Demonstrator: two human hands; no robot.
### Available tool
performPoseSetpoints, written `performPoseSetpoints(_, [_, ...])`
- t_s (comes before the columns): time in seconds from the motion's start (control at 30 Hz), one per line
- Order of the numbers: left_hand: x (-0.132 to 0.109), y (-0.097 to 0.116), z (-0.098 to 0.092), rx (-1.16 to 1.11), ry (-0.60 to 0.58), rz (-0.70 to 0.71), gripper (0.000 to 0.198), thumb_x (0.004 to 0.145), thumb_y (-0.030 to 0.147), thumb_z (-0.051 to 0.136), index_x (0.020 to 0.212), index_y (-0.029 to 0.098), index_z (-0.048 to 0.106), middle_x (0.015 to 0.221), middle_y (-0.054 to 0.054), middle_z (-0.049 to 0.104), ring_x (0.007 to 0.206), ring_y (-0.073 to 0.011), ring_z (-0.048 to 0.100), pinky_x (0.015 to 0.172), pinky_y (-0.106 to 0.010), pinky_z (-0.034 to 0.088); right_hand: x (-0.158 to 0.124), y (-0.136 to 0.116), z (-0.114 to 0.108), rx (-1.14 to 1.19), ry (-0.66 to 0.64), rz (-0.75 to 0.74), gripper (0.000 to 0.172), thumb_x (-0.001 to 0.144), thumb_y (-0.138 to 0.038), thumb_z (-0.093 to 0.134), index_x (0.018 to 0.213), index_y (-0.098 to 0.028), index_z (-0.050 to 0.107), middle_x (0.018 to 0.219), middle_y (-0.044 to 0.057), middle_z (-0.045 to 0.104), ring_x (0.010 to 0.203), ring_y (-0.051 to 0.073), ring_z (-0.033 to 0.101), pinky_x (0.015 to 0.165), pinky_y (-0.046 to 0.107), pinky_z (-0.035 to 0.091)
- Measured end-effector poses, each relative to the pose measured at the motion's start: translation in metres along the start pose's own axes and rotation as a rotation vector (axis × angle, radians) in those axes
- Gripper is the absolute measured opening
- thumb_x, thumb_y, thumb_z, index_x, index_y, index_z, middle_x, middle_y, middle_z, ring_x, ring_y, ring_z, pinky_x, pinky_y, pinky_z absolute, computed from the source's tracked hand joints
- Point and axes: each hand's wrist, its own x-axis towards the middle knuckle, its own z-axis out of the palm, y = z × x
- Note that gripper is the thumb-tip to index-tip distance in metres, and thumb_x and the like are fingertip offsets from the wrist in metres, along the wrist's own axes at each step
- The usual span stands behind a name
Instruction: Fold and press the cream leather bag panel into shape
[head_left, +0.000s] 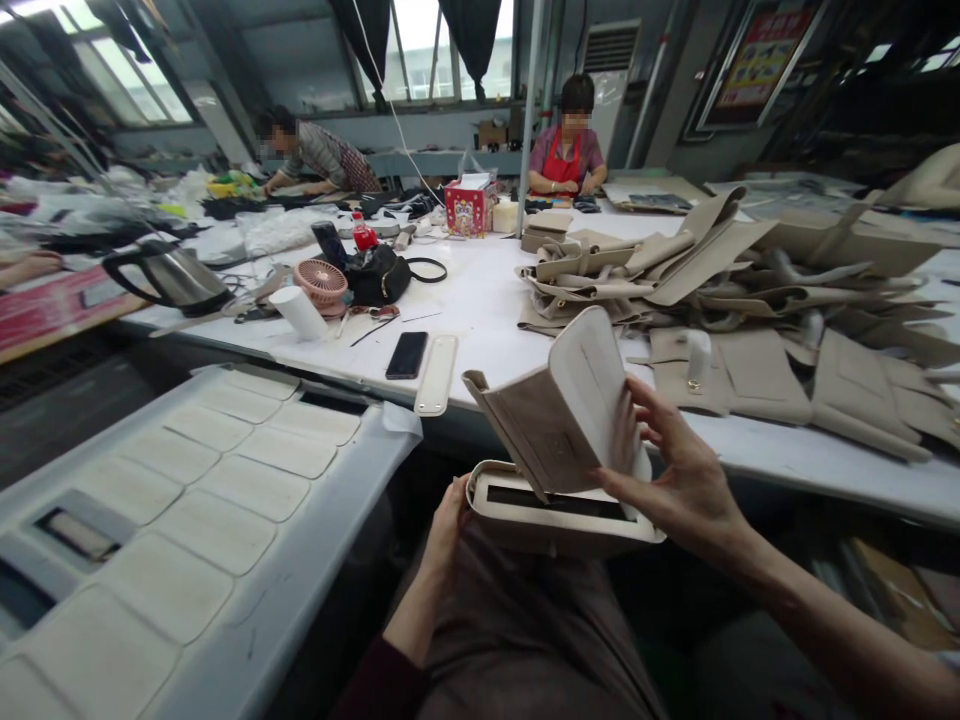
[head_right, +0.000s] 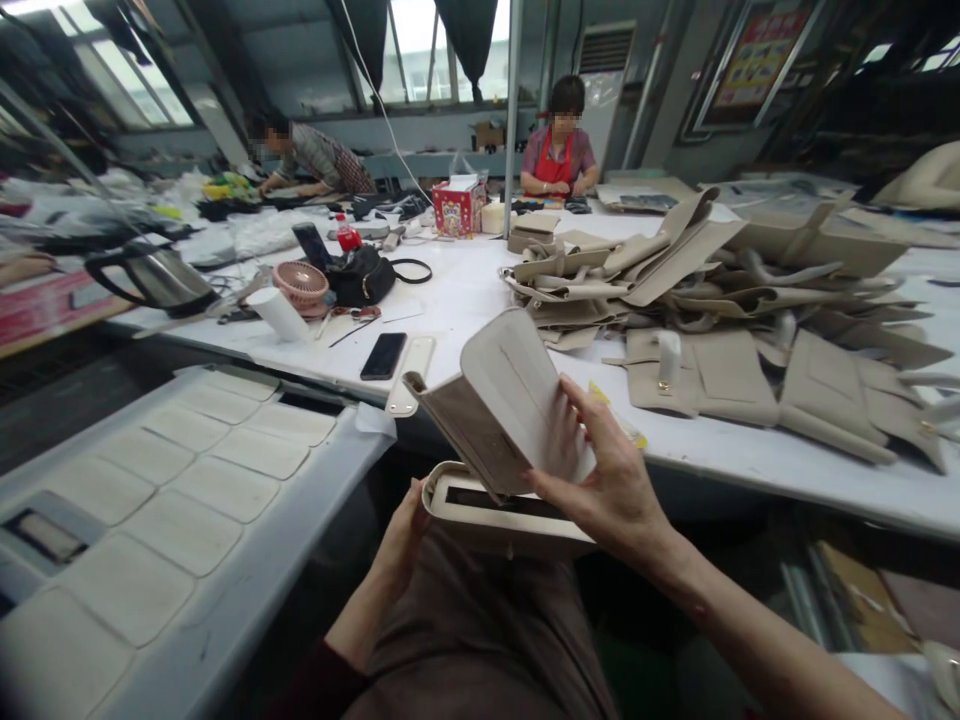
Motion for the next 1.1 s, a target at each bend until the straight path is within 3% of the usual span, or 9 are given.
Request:
performPoseSetpoints(0.23, [-0.007, -0.009, 0.016, -0.115, 0.066, -0.166, 0.064, 0.086, 0.069, 0.045, 0.124, 0.021, 0.062, 0.131, -0.008, 0.061, 0.13, -0.0312, 0.047, 0.105, -0.041, 0.044, -0.01, 0.008, 0.011, -0.128, -0.059, -0.206, 0.084, 0.079, -0.028, 0.069, 0.15, -0.024, 0.024, 0.144, 0.012, 0.045, 0.132, 0.03, 0.044, 0.108, 0.048, 0.043])
performPoseSetpoints(0.4, [-0.004, -0.018, 0.014, -0.16, -0.036, -0.162, 0.07, 0.085, 0.073, 0.039, 0.134, 0.025, 0.054, 0.131, -0.007, 0.061, 0.13, -0.031, 0.048, 0.106, -0.043, 0.042, -0.021, 0.022, 0.006, -0.255, -0.184, -0.24, 0.082, 0.081, -0.024, 0.064, 0.151, -0.022, 0.021, 0.145, 0.012, 0.043, 0.133, 0.029, 0.043, 0.111, 0.045, 0.041])
performPoseSetpoints(0.67, [0.0, -0.027, 0.01, -0.159, -0.013, -0.145, 0.074, 0.084, 0.075, 0.038, 0.132, 0.022, 0.056, 0.128, -0.006, 0.063, 0.128, -0.0298, 0.049, 0.105, -0.039, 0.042, -0.018, 0.019, 0.003, -0.601, -0.256, -0.317, 0.082, 0.085, -0.032, 0.061, 0.153, -0.022, 0.017, 0.145, 0.015, 0.042, 0.127, 0.034, 0.048, 0.103, 0.051, 0.047])
performPoseSetpoints(0.83, [-0.001, -0.027, 0.009, -0.172, -0.02, -0.174, 0.074, 0.083, 0.076, 0.039, 0.13, 0.023, 0.058, 0.126, -0.007, 0.064, 0.128, -0.0314, 0.05, 0.102, -0.042, 0.044, -0.019, 0.022, 0.005, -0.681, -0.262, -0.358, 0.084, 0.084, -0.034, 0.062, 0.154, -0.021, 0.016, 0.142, 0.018, 0.043, 0.123, 0.037, 0.05, 0.097, 0.054, 0.05])
performPoseSetpoints(0.93, [0.001, -0.028, 0.009, -0.218, -0.036, -0.145, 0.068, 0.085, 0.073, 0.041, 0.129, 0.025, 0.059, 0.129, -0.005, 0.062, 0.129, -0.03, 0.049, 0.106, -0.041, 0.042, -0.017, 0.021, 0.009, -0.618, -0.224, -0.306, 0.083, 0.085, -0.038, 0.061, 0.153, -0.022, 0.016, 0.138, 0.017, 0.045, 0.122, 0.037, 0.051, 0.095, 0.053, 0.052])
performPoseSetpoints(1.1, [0.004, -0.034, 0.007, -0.252, -0.017, -0.131, 0.069, 0.084, 0.072, 0.044, 0.126, 0.02, 0.062, 0.131, -0.009, 0.061, 0.13, -0.0304, 0.048, 0.112, -0.043, 0.036, -0.006, 0.01, 0.011, -0.324, -0.19, -0.09, 0.083, 0.079, -0.05, 0.067, 0.148, -0.025, 0.028, 0.133, 0.013, 0.046, 0.12, 0.034, 0.052, 0.095, 0.051, 0.053])
